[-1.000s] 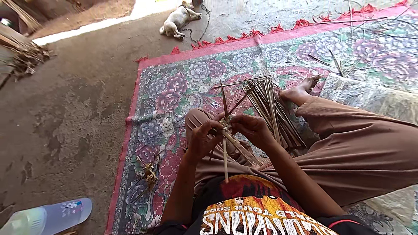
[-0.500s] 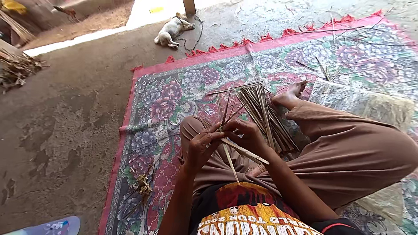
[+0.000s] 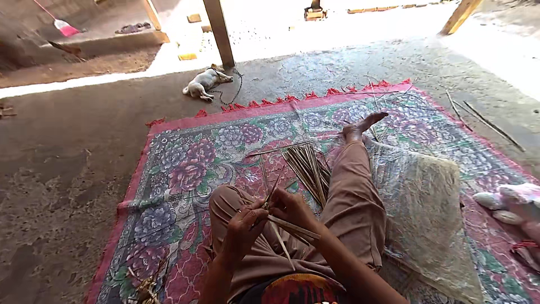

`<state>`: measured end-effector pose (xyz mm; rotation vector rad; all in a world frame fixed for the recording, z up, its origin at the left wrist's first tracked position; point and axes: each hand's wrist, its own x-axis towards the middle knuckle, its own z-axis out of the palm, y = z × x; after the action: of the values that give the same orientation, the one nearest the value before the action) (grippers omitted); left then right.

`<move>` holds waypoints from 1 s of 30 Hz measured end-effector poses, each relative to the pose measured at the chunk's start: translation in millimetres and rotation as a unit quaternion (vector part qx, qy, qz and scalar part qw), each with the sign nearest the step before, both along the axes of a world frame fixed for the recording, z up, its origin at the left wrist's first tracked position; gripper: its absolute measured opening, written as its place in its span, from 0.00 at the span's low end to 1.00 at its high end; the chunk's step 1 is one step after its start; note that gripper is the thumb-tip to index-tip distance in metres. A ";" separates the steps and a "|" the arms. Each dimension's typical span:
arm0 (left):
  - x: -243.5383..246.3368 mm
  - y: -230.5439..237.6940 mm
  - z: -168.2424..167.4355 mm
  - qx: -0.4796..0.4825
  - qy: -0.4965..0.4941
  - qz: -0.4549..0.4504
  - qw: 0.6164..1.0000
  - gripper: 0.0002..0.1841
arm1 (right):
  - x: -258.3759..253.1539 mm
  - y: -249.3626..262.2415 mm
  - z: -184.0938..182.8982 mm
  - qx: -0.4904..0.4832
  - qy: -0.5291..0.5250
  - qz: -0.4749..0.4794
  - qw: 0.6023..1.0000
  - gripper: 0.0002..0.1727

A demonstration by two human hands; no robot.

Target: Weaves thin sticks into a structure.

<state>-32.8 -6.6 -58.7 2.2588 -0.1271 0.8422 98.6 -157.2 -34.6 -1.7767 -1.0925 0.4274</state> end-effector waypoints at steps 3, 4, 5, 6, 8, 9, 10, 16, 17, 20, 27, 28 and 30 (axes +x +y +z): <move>-0.6 0.5 -7.4 0.014 -0.007 0.004 1.000 0.09 | -2.0 3.0 -1.4 -0.020 -0.002 -0.010 1.000 0.15; 0.1 0.1 -9.8 0.018 -0.007 0.006 1.000 0.09 | -0.4 3.6 -1.6 -0.029 0.008 -0.006 1.000 0.15; -0.3 -1.2 -13.0 0.020 -0.006 0.006 1.000 0.10 | 0.2 3.4 -3.1 -0.041 0.021 -0.001 0.999 0.16; 0.0 -2.4 -17.2 0.023 -0.007 0.005 1.000 0.10 | 1.3 3.5 -6.1 -0.051 0.034 0.005 0.998 0.15; 1.0 -3.2 -27.0 0.028 -0.007 0.000 1.000 0.11 | 4.5 5.5 -14.6 -0.069 0.054 0.020 0.996 0.14; 0.5 -3.7 -31.2 0.029 -0.005 0.000 1.000 0.11 | 5.1 6.7 -17.8 -0.077 0.059 0.024 0.995 0.13; -0.8 -3.7 -34.4 0.030 0.000 0.003 1.000 0.10 | 4.6 8.0 -19.6 -0.087 0.064 0.030 0.994 0.13; -5.7 6.5 -42.2 0.010 0.017 0.016 1.000 0.05 | -1.1 17.5 -13.5 -0.127 0.049 0.039 0.990 0.17; -4.0 6.3 -40.3 -0.013 0.009 0.021 1.000 0.05 | -1.5 17.3 -8.7 -0.109 0.035 0.032 0.993 0.17; 1.7 -2.1 -17.4 -0.216 -0.013 0.023 0.976 0.10 | 2.8 12.3 13.6 0.019 -0.004 -0.001 1.000 0.14; 35.5 -27.2 21.2 -0.631 -0.080 0.059 0.769 0.07 | 19.3 -2.1 31.4 0.088 0.100 0.040 0.990 0.12; 37.2 -30.1 22.5 -0.639 -0.072 0.071 0.763 0.10 | 14.8 -1.2 21.8 0.080 0.105 0.045 0.990 0.14; 39.1 -35.7 21.9 -0.645 -0.067 0.076 0.757 0.15 | 3.5 2.8 1.9 0.067 0.115 0.062 0.989 0.17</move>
<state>6.3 -42.3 -36.8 0.8875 0.4625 0.7790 102.1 -154.5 -32.7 -1.5057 -1.0445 0.6042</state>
